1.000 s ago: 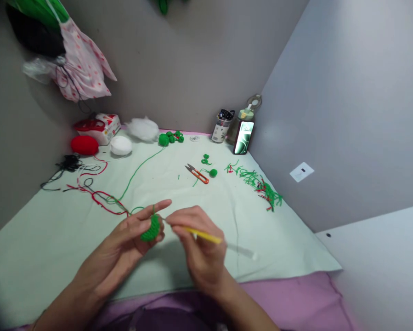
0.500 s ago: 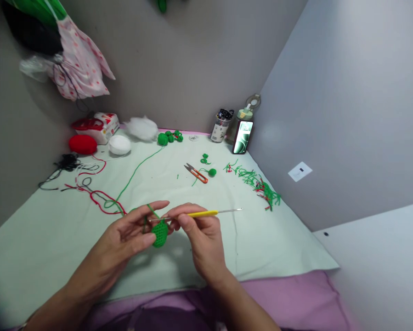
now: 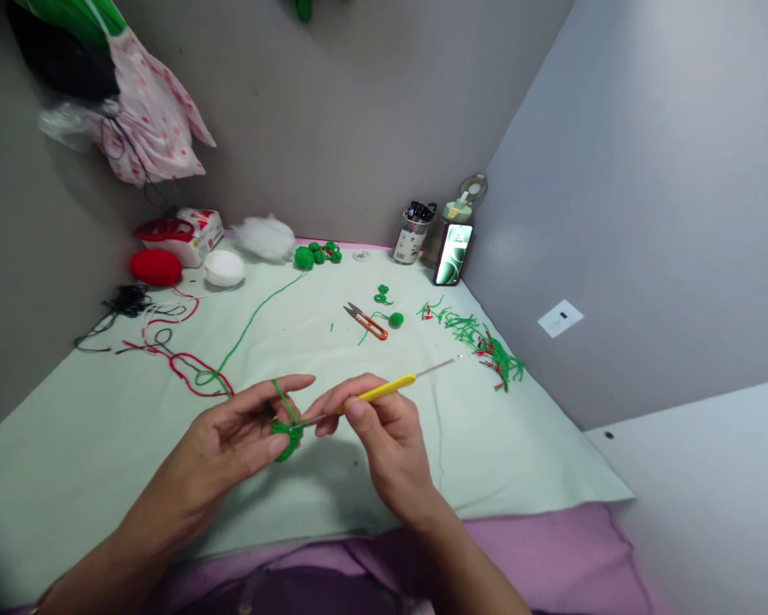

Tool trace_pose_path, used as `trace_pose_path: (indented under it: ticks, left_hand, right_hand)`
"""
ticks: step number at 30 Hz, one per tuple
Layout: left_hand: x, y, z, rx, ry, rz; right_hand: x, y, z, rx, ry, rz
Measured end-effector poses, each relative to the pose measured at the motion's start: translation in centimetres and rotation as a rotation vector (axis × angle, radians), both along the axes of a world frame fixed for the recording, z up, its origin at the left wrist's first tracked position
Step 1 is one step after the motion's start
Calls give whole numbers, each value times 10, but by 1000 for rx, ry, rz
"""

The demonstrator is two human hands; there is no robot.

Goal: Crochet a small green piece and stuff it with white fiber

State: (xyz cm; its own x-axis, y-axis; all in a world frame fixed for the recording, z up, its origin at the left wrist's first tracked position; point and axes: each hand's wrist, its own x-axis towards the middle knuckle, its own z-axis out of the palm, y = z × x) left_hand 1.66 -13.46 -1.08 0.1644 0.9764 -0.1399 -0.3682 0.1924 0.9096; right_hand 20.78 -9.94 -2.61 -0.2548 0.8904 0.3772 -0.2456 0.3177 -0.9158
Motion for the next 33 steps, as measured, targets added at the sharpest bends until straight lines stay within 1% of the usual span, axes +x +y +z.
trace_pose_path:
  ticks: [2, 3, 6, 8, 10, 12, 13, 14, 15, 17, 19, 20, 21, 22, 23, 25, 28, 30, 31, 33]
  left_hand:
    - [0, 1, 1, 13, 50, 28]
    - [1, 1, 1, 24, 92, 44]
    - [3, 1, 0, 93, 231, 105]
    - [6, 1, -2, 136, 264, 159]
    - [8, 0, -5, 118, 192, 184]
    - [10, 0, -9, 35, 40, 128]
    - [9, 1, -10, -22, -45, 73]
    - [9, 2, -11, -80, -121, 15]
    - [7, 3, -11, -128, -182, -30]
    - [4, 6, -11, -177, -252, -61]
    - [2, 7, -10, -171, -260, -27]
    - [2, 7, -9, -152, -251, -7]
    - [2, 7, -8, -133, -239, 4]
    - [3, 6, -7, -116, -221, 8]
    - [5, 5, -6, -102, -199, 10]
    - [8, 3, -5, -86, -149, 18]
    - [11, 3, -7, -66, -79, 76]
    - [12, 4, -10, -49, -92, 91]
    - [12, 5, -11, -59, -126, 74]
    - [10, 7, -11, -115, -235, -21]
  right_hand:
    - [1, -3, 3, 93, -86, -39]
    - [2, -4, 6, 169, -141, -67]
    - [1, -10, 10, 480, -353, -142]
    - [0, -13, 9, 685, -513, -212]
    - [-1, -16, 5, 834, -657, -299]
    - [-3, -17, 0, 937, -720, -369]
    - [-3, -17, -3, 949, -720, -384]
    - [-4, -17, -4, 929, -684, -386]
    - [-4, -16, -5, 865, -617, -374]
    - [-5, -14, -5, 617, -414, -330]
    - [-6, -10, -4, 349, -172, -272]
    - [-7, -8, -3, 247, -77, -231]
    - [-8, -7, -2, 178, -11, -192]
    - [-9, -6, -2, 148, 22, -162]
    - [-11, -5, -1, 149, 20, -149]
    - [-14, -6, -1, 215, -60, -175]
    - [-15, -11, -4, 377, -222, -252]
    - [-13, -14, -8, 502, -351, -287]
    - [-12, -15, -10, 565, -415, -294]
    - [-9, -15, -13, 645, -495, -290]
